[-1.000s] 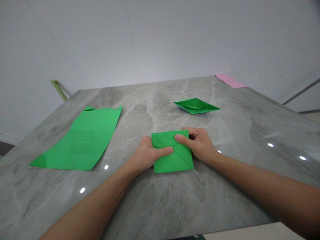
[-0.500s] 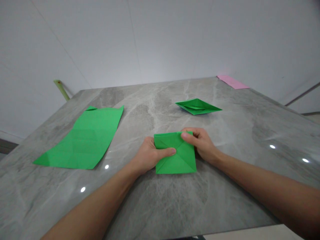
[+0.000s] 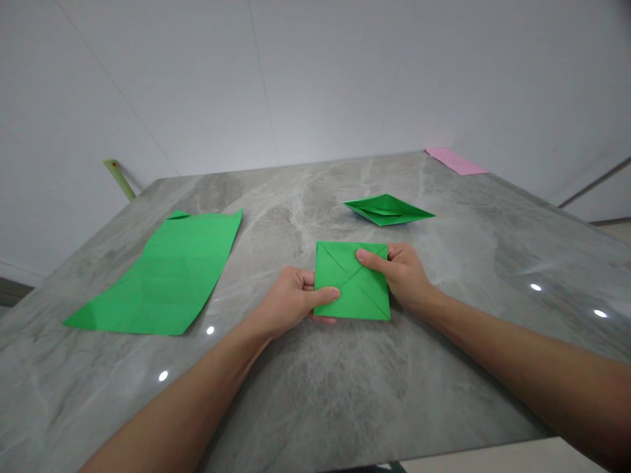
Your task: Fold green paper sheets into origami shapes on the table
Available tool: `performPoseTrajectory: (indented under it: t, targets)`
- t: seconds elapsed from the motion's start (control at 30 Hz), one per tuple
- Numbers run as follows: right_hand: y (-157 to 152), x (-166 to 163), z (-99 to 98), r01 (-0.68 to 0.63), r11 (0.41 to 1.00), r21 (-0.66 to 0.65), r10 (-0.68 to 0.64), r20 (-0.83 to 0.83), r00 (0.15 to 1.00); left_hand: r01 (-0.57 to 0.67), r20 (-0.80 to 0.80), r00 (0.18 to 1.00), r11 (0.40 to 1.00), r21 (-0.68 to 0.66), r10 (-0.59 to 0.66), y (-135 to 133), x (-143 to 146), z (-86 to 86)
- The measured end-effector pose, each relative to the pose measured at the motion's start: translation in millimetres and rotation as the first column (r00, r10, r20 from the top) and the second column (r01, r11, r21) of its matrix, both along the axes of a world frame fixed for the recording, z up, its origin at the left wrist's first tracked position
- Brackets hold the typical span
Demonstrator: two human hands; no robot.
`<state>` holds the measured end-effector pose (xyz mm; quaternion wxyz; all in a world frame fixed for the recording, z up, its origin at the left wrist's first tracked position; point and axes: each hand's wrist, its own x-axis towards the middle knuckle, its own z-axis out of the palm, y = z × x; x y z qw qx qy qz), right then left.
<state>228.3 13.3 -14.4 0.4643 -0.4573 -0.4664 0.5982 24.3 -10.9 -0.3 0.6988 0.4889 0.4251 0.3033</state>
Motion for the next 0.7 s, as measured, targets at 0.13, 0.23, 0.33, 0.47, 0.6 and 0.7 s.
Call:
performPoseTrajectory:
  t: [0.13, 0.23, 0.33, 0.47, 0.6, 0.7]
  targets:
    - [5.6, 4.1, -1.8, 0.06, 0.998, 0.026, -0.06, -0.003, 0.998, 0.011, 0.021, 1.0, 0.999, -0.048, -0.01, 0.8, -2.2, 1.6]
    - [6.3, 5.2, -2.6, 0.084, 0.995, 0.057, -0.084, -0.003, 0.996, 0.017, 0.036, 0.999, 0.998, -0.065, -0.015, 1.7, -3.5, 1.7]
    - [4.8, 5.5, -2.3, 0.092, 0.992, 0.087, -0.093, 0.014, 0.996, 0.035, 0.05, 0.998, 0.998, -0.047, -0.033, 1.3, -6.0, 4.0]
    - [11.5, 10.7, -2.3, 0.132, 0.983, 0.129, -0.134, 0.002, 0.991, 0.132, 0.035, 0.991, 0.991, -0.031, -0.131, 0.0, -15.2, 10.7]
    - [25.1, 19.5, -6.0, 0.429, 0.858, 0.282, -0.411, -0.123, 0.903, 0.217, 0.029, 0.976, 0.969, -0.115, -0.215, 0.0, -23.4, 13.0]
    - [20.8, 17.5, -7.9, 0.433, 0.718, 0.545, -0.506, -0.018, 0.862, 0.234, 0.169, 0.963, 0.961, -0.145, -0.209, 0.4, -21.8, 11.2]
